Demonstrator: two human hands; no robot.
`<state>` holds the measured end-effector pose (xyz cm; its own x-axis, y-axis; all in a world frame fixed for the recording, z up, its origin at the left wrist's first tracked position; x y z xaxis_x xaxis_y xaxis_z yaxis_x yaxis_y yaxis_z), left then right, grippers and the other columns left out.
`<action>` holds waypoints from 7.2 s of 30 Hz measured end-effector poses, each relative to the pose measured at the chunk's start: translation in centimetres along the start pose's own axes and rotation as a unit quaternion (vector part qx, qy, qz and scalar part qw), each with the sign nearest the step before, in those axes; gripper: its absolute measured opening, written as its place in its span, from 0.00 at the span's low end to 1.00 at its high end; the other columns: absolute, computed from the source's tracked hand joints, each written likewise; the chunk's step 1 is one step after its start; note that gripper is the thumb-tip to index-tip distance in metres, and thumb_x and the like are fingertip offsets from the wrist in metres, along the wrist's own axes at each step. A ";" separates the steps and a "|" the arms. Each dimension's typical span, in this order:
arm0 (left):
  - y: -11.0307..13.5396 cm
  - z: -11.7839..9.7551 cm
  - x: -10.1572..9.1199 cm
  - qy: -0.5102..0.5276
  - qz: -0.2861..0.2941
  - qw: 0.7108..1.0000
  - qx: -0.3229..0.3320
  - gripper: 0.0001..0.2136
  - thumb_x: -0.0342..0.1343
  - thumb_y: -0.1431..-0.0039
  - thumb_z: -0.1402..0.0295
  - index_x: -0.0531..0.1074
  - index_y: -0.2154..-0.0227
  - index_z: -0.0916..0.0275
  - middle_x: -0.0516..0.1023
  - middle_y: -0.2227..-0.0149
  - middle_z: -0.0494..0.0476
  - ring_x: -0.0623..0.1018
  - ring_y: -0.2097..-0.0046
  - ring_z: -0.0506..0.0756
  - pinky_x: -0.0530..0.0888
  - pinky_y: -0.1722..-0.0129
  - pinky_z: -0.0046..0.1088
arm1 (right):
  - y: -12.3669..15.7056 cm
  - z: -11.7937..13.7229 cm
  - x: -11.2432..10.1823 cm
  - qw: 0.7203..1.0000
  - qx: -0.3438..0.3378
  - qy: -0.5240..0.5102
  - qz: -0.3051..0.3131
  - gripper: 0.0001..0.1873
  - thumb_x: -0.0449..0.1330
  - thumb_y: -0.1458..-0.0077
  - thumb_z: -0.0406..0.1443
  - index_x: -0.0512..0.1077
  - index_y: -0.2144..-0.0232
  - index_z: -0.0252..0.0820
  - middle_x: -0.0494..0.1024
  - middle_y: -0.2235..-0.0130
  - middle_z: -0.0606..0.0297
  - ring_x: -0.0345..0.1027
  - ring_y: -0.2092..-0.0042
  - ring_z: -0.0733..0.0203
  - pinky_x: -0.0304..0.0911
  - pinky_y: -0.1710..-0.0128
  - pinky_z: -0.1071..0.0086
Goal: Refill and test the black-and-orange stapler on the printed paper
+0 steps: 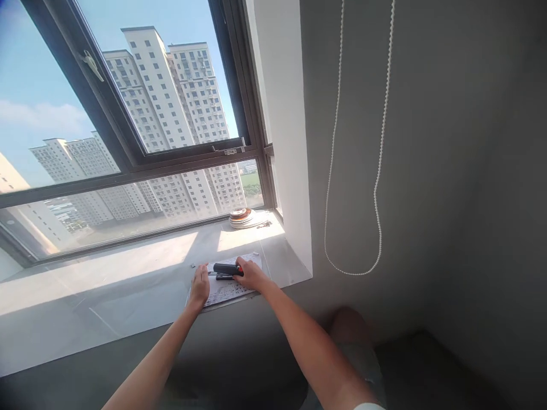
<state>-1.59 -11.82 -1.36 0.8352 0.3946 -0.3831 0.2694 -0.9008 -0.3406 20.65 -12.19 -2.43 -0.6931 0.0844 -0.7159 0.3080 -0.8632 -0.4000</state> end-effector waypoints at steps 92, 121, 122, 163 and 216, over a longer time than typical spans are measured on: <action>-8.1 9.6 -5.6 -0.343 0.080 0.931 0.098 0.20 0.42 0.34 0.69 0.79 0.51 0.61 0.78 0.47 0.68 0.76 0.44 0.67 0.74 0.48 0.44 | -3.3 -13.1 -6.7 0.975 0.164 0.068 -0.132 0.14 0.64 0.48 0.29 0.83 0.58 0.41 0.86 0.60 0.62 0.79 0.63 0.58 0.72 0.55 0.68; -1.8 0.5 -1.9 -0.270 0.135 0.899 0.318 0.09 0.50 0.29 0.64 0.75 0.60 0.58 0.83 0.58 0.63 0.79 0.53 0.64 0.72 0.54 0.41 | -1.9 -1.8 -0.4 0.996 -0.054 -0.063 0.041 0.26 0.67 0.41 0.36 0.73 0.40 0.47 0.80 0.49 0.56 0.75 0.49 0.50 0.68 0.49 0.61; -1.8 0.2 -1.8 -0.284 0.146 0.890 0.325 0.08 0.51 0.29 0.65 0.75 0.60 0.59 0.82 0.57 0.63 0.79 0.53 0.64 0.71 0.54 0.40 | -1.9 -1.8 -0.4 0.996 -0.055 -0.062 0.041 0.26 0.67 0.41 0.36 0.73 0.40 0.47 0.80 0.49 0.56 0.74 0.49 0.50 0.67 0.49 0.61; -0.3 -1.0 -0.3 -0.091 0.127 0.988 -0.009 0.24 0.61 0.49 0.69 0.71 0.47 0.53 0.87 0.63 0.54 0.85 0.55 0.63 0.76 0.58 0.37 | -2.8 -2.4 0.2 0.995 -0.071 -0.053 0.042 0.26 0.68 0.41 0.37 0.72 0.41 0.47 0.80 0.48 0.59 0.74 0.46 0.51 0.66 0.46 0.61; 0.6 2.8 1.8 -0.332 0.236 0.906 0.119 0.31 0.43 0.29 0.49 0.61 0.29 0.55 0.55 0.25 0.61 0.52 0.25 0.69 0.45 0.30 0.66 | 1.8 -0.4 -7.1 0.987 0.065 0.104 0.103 0.32 0.37 0.26 0.52 0.74 0.66 0.45 0.80 0.59 0.61 0.72 0.57 0.54 0.61 0.59 0.66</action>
<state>-1.29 -11.21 -4.64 0.3372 0.0700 -0.9388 -0.2196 -0.9639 -0.1507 26.36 -14.17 1.67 -0.4718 -0.0104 -0.8816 0.3328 -0.9281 -0.1671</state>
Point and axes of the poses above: each hand's wrist, its own y-axis away from the middle knuckle, its own x-axis out of the palm, z = x × y, the point moved 2 cm from there along -y, towards the middle knuckle
